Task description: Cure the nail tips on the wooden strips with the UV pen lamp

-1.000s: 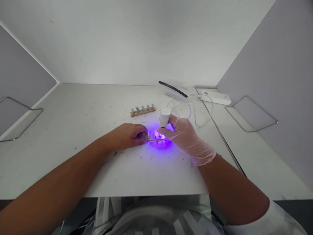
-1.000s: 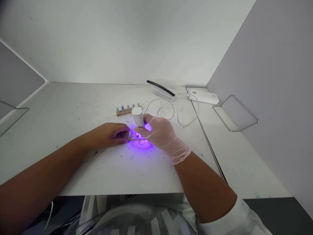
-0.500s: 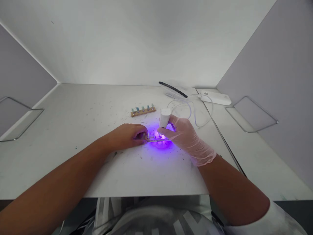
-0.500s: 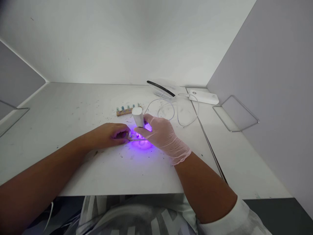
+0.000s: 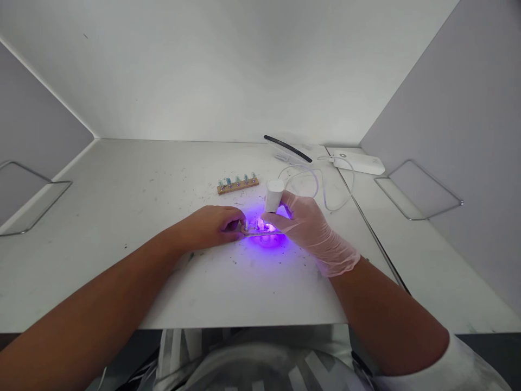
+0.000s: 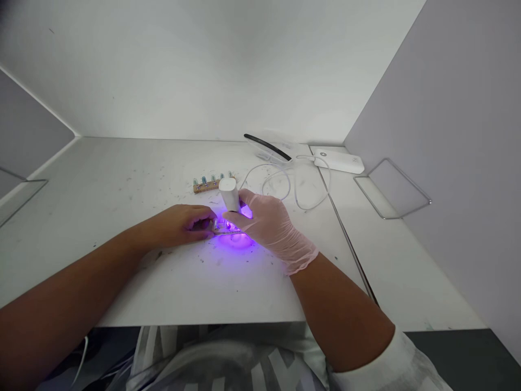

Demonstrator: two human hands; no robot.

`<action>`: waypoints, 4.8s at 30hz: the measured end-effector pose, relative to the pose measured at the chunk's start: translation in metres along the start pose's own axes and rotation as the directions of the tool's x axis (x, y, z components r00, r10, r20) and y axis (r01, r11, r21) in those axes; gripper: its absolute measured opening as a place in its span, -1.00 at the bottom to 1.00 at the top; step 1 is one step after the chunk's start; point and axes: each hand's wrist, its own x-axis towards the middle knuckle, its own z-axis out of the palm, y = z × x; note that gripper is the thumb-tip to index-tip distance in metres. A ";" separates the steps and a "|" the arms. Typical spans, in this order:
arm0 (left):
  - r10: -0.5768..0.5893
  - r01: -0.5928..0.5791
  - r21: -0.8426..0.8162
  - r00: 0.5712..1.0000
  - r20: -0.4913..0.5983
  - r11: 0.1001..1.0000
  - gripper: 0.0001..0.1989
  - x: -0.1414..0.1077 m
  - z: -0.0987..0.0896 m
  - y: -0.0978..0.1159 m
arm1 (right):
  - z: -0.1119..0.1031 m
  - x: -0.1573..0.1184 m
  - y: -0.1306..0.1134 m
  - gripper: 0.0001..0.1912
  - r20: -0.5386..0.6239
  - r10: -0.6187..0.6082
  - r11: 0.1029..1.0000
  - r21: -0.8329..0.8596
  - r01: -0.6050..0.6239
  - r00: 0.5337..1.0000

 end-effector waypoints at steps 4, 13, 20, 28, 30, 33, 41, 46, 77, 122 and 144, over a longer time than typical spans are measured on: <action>-0.003 0.003 0.004 1.000 0.000 1.000 -0.76 -0.001 0.000 0.000 | 0.001 0.000 0.001 -0.72 -0.012 -0.006 1.000 0.001 0.006 1.000; -0.008 0.008 -0.003 1.000 0.006 1.000 -0.76 0.000 0.000 0.000 | 0.001 0.000 0.002 -0.70 -0.016 -0.019 1.000 -0.012 0.019 1.000; -0.002 0.002 0.011 1.000 -0.001 1.000 -0.77 0.000 -0.001 0.001 | 0.001 0.000 0.002 -0.70 -0.011 -0.017 1.000 -0.018 0.016 1.000; -0.003 0.003 -0.008 1.000 -0.004 1.000 -0.77 0.000 0.001 -0.001 | 0.001 0.000 0.002 -0.70 -0.012 -0.006 1.000 -0.023 0.006 1.000; -0.008 0.008 -0.002 1.000 -0.003 1.000 -0.77 0.000 0.001 0.000 | 0.001 0.000 0.001 -0.71 -0.012 -0.005 1.000 -0.022 0.005 1.000; -0.016 0.016 0.006 1.000 0.000 1.000 -0.77 0.000 0.000 0.001 | 0.001 0.000 0.001 -0.72 -0.013 -0.008 1.000 -0.021 0.008 1.000; -0.018 0.018 0.002 1.000 0.002 1.000 -0.77 0.000 -0.001 0.002 | 0.001 0.000 0.003 -0.69 -0.011 -0.004 1.000 -0.010 0.004 1.000; -0.014 0.014 0.007 1.000 -0.002 1.000 -0.77 -0.001 0.000 0.001 | 0.001 0.000 0.002 -0.69 -0.015 -0.007 1.000 -0.015 0.007 1.000; -0.016 0.016 -0.001 1.000 0.012 1.000 -0.76 -0.001 -0.001 0.002 | 0.001 0.000 0.002 -0.70 -0.005 -0.006 1.000 -0.008 0.006 1.000; -0.006 0.006 0.002 1.000 -0.005 1.000 -0.76 0.000 0.000 0.000 | 0.001 0.002 0.002 -0.70 -0.006 -0.002 1.000 -0.012 0.002 1.000; -0.013 0.013 0.006 1.000 0.007 1.000 -0.77 0.000 -0.001 0.002 | 0.001 0.000 0.001 -0.72 -0.006 0.005 1.000 -0.014 -0.005 1.000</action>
